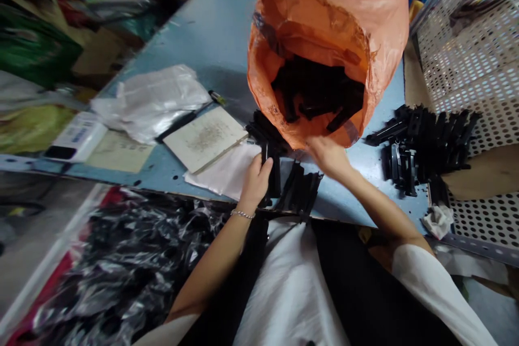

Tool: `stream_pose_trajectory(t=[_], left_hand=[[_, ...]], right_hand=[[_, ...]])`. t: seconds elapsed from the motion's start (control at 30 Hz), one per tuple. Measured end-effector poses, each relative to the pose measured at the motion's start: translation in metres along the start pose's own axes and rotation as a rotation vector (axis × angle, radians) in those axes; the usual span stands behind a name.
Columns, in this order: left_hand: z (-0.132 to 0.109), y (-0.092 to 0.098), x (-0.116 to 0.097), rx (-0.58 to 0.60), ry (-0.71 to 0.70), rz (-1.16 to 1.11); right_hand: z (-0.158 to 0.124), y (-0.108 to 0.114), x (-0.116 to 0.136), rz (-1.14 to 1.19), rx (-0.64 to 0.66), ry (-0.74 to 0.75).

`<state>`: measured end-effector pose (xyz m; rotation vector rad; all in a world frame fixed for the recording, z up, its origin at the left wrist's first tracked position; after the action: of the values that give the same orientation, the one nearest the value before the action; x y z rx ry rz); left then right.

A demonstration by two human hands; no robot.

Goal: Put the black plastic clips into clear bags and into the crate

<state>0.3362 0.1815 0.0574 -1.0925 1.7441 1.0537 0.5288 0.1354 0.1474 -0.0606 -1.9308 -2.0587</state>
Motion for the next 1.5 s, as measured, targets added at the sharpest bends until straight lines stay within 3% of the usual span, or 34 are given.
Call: stream_pose_trajectory(t=[0.07, 0.13, 0.2, 0.27, 0.37, 0.47, 0.6, 0.7, 0.8, 0.9, 1.0, 1.1, 1.2, 1.3, 1.43, 1.5], left_hand=[[0.005, -0.004, 0.014, -0.01, -0.047, 0.174], [0.005, -0.017, 0.023, 0.016, -0.106, 0.283], [0.001, -0.029, 0.025, 0.015, -0.179, 0.349], [-0.003, -0.036, 0.021, 0.01, -0.23, 0.388], [-0.013, -0.036, 0.002, -0.002, -0.28, 0.345], [-0.019, -0.046, -0.023, 0.115, -0.217, 0.066], [-0.027, -0.091, -0.049, 0.465, 0.051, -0.534], [-0.033, -0.106, -0.057, 0.514, 0.161, -0.666], [-0.044, -0.11, -0.056, 0.569, 0.21, -0.654], [-0.057, -0.108, -0.054, 0.624, 0.23, -0.636], [-0.066, -0.103, -0.049, 0.634, 0.256, -0.59], [-0.072, -0.098, -0.043, 0.647, 0.296, -0.565], [-0.075, -0.093, -0.042, 0.648, 0.308, -0.566], [-0.08, -0.093, -0.045, 0.65, 0.266, -0.489], [-0.08, -0.082, -0.059, 0.508, 0.069, -0.339], [-0.078, -0.077, -0.064, 0.477, 0.028, -0.319]], right_hand=[[0.019, 0.009, -0.057, -0.078, 0.019, -0.296], [0.031, 0.004, -0.101, -0.06, 0.098, -0.476], [0.037, -0.002, -0.126, -0.019, 0.148, -0.536], [0.035, -0.001, -0.135, 0.002, 0.142, -0.527], [0.014, 0.009, -0.122, 0.014, 0.081, -0.476], [-0.019, 0.016, -0.076, 0.017, -0.024, -0.348], [-0.058, 0.016, 0.025, 0.024, -0.214, 0.103], [-0.077, 0.013, 0.061, 0.146, -0.239, 0.334], [-0.071, 0.024, 0.034, 0.183, -0.291, 0.249], [-0.052, 0.036, 0.002, -0.034, -0.304, 0.15], [-0.032, 0.029, 0.005, -0.143, -0.195, 0.32], [-0.029, 0.026, 0.017, -0.117, -0.129, 0.525], [-0.034, 0.028, 0.021, -0.083, -0.094, 0.591], [-0.036, 0.025, 0.015, 0.035, -0.066, 0.488], [-0.037, 0.01, -0.002, 0.511, -0.11, 0.132], [-0.038, -0.005, -0.001, 0.714, -0.047, 0.018]])
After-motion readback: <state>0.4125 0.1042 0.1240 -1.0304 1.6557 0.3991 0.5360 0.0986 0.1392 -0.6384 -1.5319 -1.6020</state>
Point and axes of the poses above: each hand's wrist, its own z-axis towards the middle knuckle, its own y-axis out of the back of the hand, x = y × z, the point moved 10 cm from there along z, towards the middle knuckle, and after that the axes turned 11 degrees about y, right-handed, at the moved point
